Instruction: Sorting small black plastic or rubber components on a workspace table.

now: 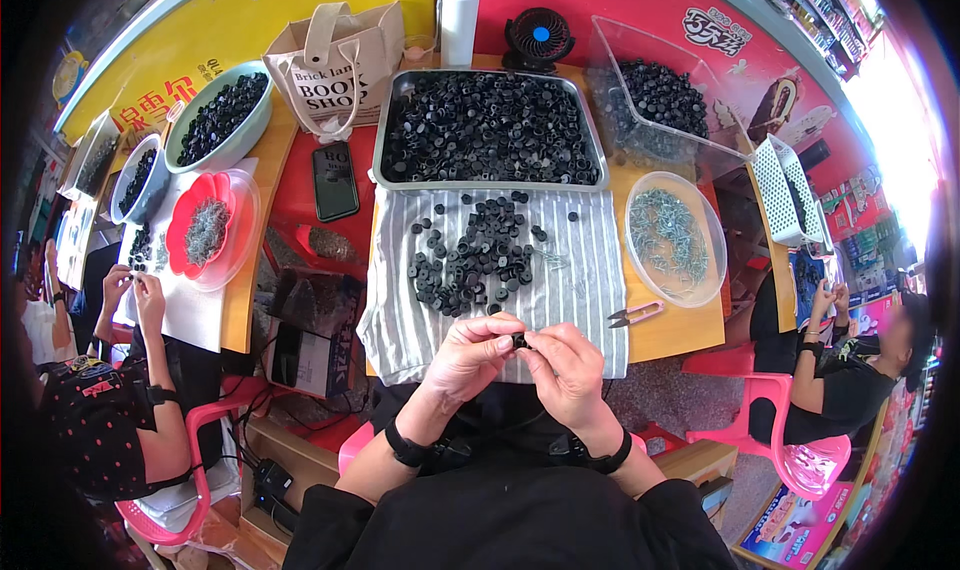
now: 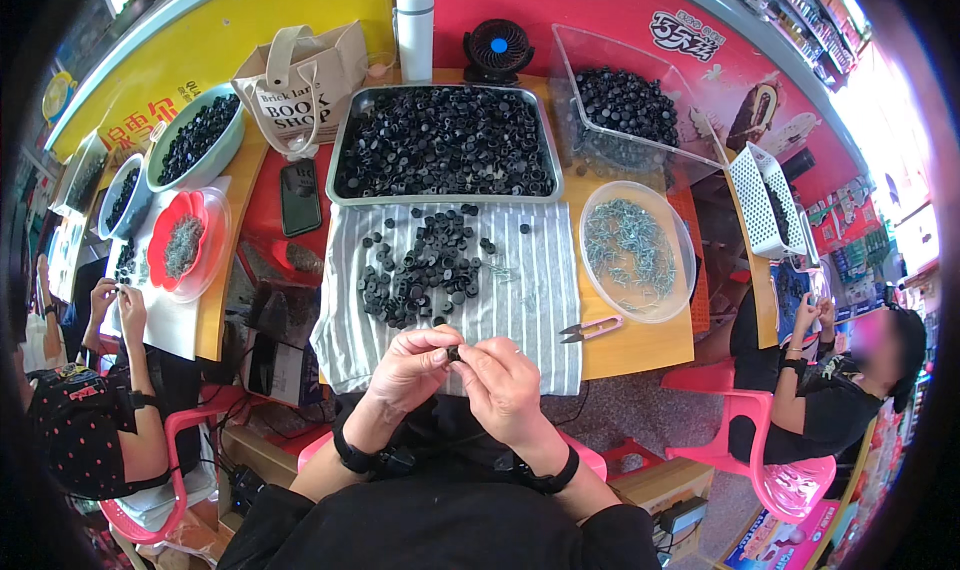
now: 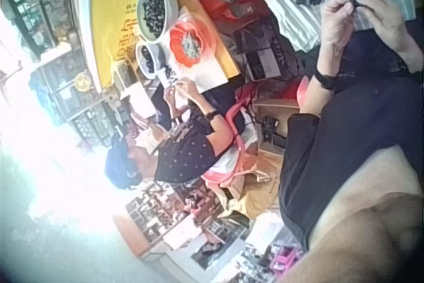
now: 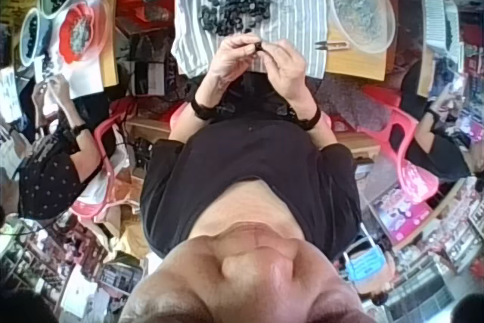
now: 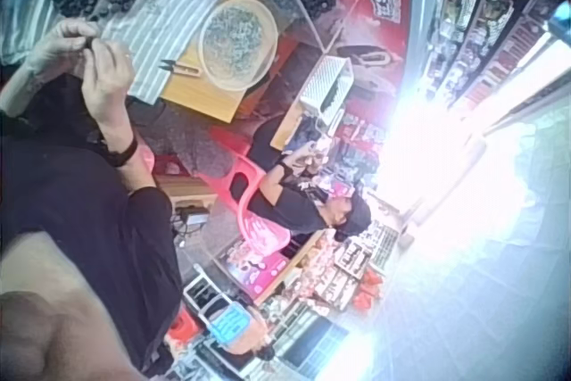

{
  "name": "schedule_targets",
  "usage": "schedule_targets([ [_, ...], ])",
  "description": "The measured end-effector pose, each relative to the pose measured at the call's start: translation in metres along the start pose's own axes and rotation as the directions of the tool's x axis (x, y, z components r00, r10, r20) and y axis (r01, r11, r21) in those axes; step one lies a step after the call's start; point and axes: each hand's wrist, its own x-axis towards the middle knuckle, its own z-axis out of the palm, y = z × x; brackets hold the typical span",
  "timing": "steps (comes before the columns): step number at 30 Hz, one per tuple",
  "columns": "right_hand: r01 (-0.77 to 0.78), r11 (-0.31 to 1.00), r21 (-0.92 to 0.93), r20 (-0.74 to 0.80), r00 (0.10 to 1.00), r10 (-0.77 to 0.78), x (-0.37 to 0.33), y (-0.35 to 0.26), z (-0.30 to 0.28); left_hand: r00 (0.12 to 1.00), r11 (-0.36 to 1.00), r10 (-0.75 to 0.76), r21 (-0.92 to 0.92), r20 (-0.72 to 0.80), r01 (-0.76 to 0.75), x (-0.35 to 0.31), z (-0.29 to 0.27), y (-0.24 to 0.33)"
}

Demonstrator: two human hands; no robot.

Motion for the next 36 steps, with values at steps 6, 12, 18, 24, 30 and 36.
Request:
schedule_targets([
  [6, -0.013, 1.000, 0.007, 0.008, 1.000, 0.013, -0.0005, 0.0005, -0.0010, 1.000, 1.000, -0.025, -0.007, -0.001, 0.025, -0.0019, 0.0025, 0.0023],
  [12, 0.015, 0.999, 0.030, 0.005, 1.000, -0.015, -0.0009, -0.0017, -0.0003, 0.999, 1.000, -0.029, -0.012, -0.029, 0.029, -0.0025, 0.0008, 0.0011],
  [18, 0.009, 0.999, 0.051, -0.066, 0.998, -0.006, -0.0041, -0.0042, 0.0033, 0.997, 0.998, -0.056, -0.044, -0.045, 0.054, -0.0027, 0.0021, 0.0028],
  [24, 0.017, 1.000, 0.022, -0.079, 0.997, -0.016, -0.0041, -0.0023, 0.0040, 0.997, 0.998, -0.053, -0.043, -0.047, 0.051, -0.0029, 0.0029, 0.0031],
  [30, 0.024, 1.000, -0.016, -0.051, 0.998, -0.025, -0.0038, -0.0030, 0.0050, 0.998, 0.998, -0.047, -0.033, -0.030, 0.046, -0.0022, 0.0016, 0.0016],
  [36, 0.031, 0.998, -0.048, -0.047, 0.998, -0.033, -0.0019, -0.0053, 0.0043, 0.999, 0.999, -0.038, -0.027, -0.009, 0.038, -0.0017, 0.0004, 0.0013],
])
